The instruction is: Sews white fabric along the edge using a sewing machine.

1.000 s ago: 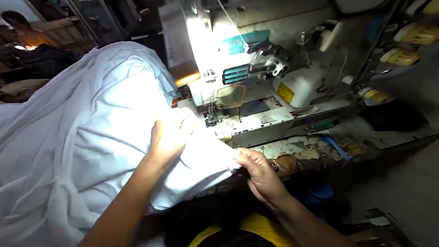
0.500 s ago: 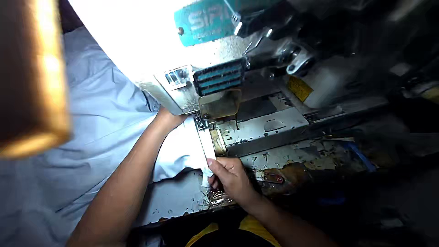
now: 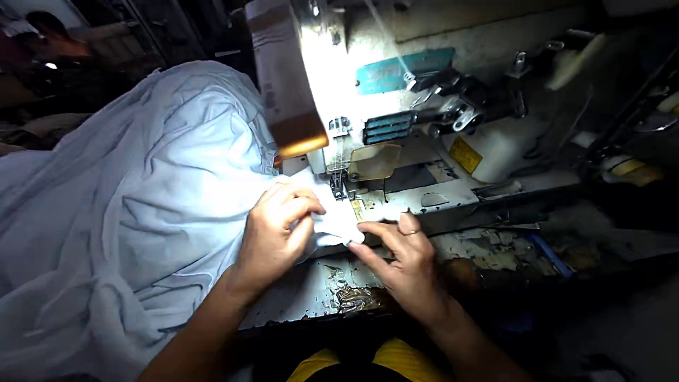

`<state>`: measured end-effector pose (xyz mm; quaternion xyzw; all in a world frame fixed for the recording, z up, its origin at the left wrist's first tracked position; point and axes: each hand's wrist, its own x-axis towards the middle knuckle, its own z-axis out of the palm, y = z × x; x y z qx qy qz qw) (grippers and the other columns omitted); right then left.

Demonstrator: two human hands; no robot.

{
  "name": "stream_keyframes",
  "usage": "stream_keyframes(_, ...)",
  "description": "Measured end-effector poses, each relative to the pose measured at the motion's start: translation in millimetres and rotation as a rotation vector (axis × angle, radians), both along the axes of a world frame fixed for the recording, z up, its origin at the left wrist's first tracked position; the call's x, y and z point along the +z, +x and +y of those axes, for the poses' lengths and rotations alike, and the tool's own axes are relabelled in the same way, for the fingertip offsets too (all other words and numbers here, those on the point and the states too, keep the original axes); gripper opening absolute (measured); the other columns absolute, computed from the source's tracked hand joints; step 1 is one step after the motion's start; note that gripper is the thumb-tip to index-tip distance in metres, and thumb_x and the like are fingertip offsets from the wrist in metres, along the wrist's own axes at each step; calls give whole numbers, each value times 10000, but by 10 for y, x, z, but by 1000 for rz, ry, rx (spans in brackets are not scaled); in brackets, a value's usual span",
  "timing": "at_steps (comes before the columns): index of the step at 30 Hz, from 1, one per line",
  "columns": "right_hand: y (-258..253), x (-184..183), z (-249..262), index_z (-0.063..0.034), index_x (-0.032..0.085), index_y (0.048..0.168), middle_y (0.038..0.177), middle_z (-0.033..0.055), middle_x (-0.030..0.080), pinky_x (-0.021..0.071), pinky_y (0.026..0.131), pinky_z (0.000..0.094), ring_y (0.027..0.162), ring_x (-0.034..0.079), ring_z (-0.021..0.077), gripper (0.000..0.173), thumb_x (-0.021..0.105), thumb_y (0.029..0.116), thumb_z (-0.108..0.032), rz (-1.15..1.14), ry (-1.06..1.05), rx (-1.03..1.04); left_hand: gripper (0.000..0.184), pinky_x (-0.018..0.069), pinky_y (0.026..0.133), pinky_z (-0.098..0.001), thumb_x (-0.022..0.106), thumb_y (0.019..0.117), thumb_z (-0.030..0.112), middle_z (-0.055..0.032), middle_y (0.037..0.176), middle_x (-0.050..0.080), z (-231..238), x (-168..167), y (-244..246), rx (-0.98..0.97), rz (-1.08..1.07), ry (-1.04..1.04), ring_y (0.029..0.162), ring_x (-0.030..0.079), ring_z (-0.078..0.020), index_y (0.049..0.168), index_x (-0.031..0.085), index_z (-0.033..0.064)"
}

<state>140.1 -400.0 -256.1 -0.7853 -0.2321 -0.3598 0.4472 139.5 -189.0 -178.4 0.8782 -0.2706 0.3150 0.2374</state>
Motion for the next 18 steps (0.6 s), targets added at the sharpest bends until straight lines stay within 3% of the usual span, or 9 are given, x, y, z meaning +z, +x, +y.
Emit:
stream_keyframes(3,36,-1,107,-108,778,879,871,130,685,527,620,278,732,648,184,209,706,905,-302,-41,-122,1,206,595,743,-395,580,917,120,-43,1112,749,-95,176,70,-128,22,382,966,730,-185,982,774,94)
stream_keyframes(6,35,-67,96,-110,772,876,886,113,654,488,669,187,751,596,114,169,697,916,-257,-53,-84,94,137,550,583,-407,623,934,145,-75,981,714,-118,235,243,-252,112,614,798,711,-233,956,743,80)
stream_keyframes(9,75,-38,74,-74,733,870,842,75,625,428,638,102,706,534,26,142,697,904,-207,-24,22,240,125,458,561,-319,637,883,220,1,813,627,-42,488,265,-346,177,660,708,618,-137,823,703,133)
stream_keyframes(12,149,17,-7,-48,691,945,782,13,630,407,594,85,656,518,-32,195,689,921,-242,113,59,380,141,411,530,-230,611,889,270,59,788,613,23,709,256,-389,291,630,644,549,-43,856,697,164)
stream_keyframes(14,187,13,-18,-46,666,1071,719,-44,581,379,543,87,589,463,-57,297,684,935,-309,165,64,403,145,408,525,-266,627,877,278,53,705,593,49,797,227,-368,333,619,615,544,-67,844,700,156)
stream_keyframes(16,210,-4,18,-40,690,1159,700,-65,572,361,531,70,562,428,-80,348,677,940,-310,161,104,381,123,430,572,-313,644,870,257,45,704,607,44,856,196,-324,386,653,670,584,-97,848,711,156)
stream_keyframes(18,206,-23,72,-54,763,1097,806,-18,670,400,575,60,611,478,-86,273,661,944,-255,141,134,353,107,438,626,-368,654,881,209,2,740,626,41,892,171,-303,458,683,732,607,-147,855,701,116)
